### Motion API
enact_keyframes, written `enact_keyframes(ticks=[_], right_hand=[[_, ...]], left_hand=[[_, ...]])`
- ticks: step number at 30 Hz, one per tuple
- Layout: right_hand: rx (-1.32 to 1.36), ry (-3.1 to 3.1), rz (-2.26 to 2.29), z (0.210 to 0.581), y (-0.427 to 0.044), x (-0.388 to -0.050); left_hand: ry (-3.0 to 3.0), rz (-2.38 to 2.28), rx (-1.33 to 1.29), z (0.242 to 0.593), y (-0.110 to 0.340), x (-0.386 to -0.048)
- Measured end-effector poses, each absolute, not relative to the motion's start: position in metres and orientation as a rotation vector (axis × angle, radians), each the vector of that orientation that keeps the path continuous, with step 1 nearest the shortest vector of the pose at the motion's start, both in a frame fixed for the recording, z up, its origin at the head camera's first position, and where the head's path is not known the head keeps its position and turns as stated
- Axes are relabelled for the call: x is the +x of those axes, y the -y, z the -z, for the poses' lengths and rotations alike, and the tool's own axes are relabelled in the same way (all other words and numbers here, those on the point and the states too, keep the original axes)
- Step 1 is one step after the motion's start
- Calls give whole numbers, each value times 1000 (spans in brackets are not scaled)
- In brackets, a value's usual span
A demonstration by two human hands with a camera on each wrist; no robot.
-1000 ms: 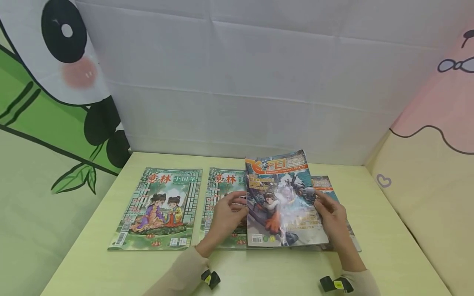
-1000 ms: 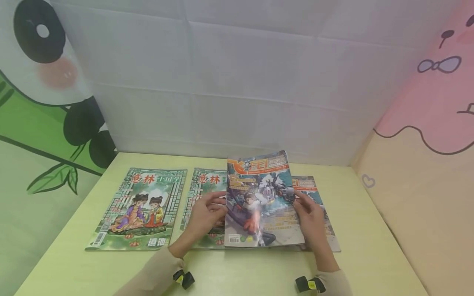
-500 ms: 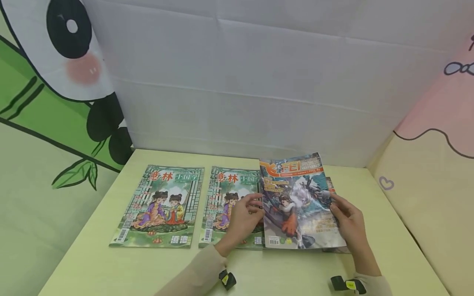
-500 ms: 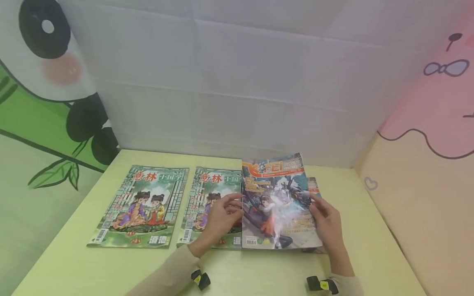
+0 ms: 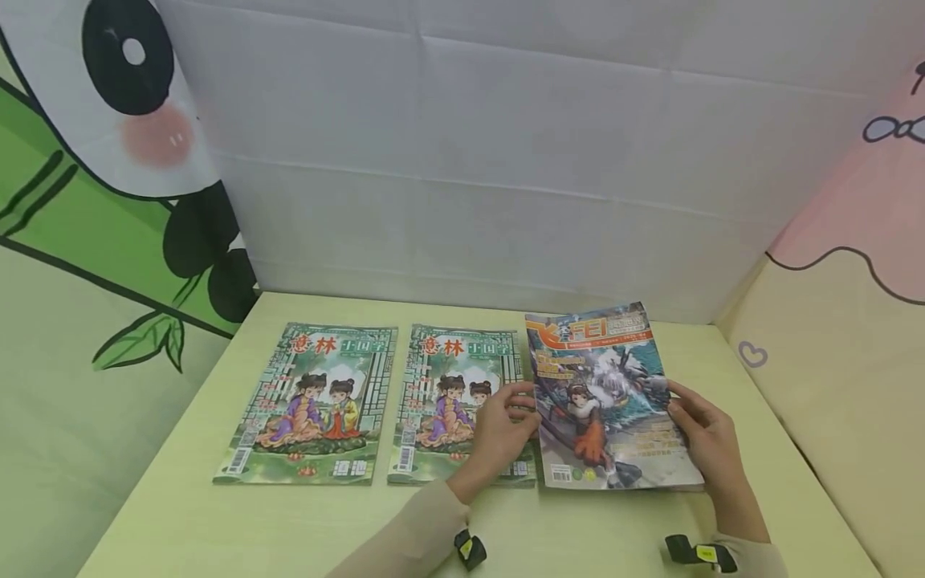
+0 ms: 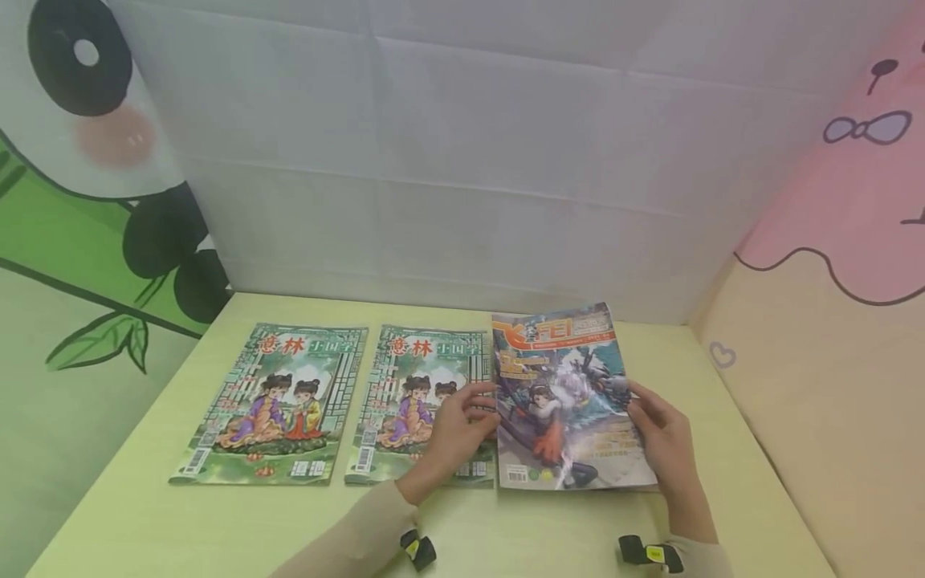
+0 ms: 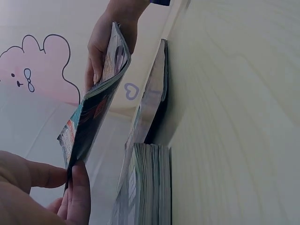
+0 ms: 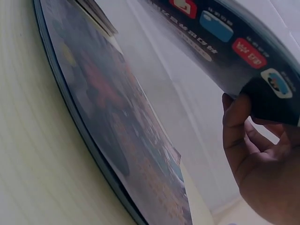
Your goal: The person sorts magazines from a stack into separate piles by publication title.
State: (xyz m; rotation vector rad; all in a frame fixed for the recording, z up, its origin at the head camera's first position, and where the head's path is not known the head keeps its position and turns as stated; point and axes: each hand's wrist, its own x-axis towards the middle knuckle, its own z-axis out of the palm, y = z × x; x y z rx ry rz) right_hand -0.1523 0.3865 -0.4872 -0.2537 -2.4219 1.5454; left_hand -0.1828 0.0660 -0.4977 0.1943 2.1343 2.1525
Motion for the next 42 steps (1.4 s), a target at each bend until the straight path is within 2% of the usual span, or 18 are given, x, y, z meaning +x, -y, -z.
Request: enact_keyframes(ticks=[15,28,42], right_hand=[[-179,2219,-1926,502,-429,-146],[-259,2201,-1986,520,-446,-148],[-337,2480,-1625,529,-439,-158]], left_hand=[[-1790,-2210,243,496,-84,-179],[-1641,-2115,341,501,-88,-175],[-1599,-2113,294,501,-89,-174]])
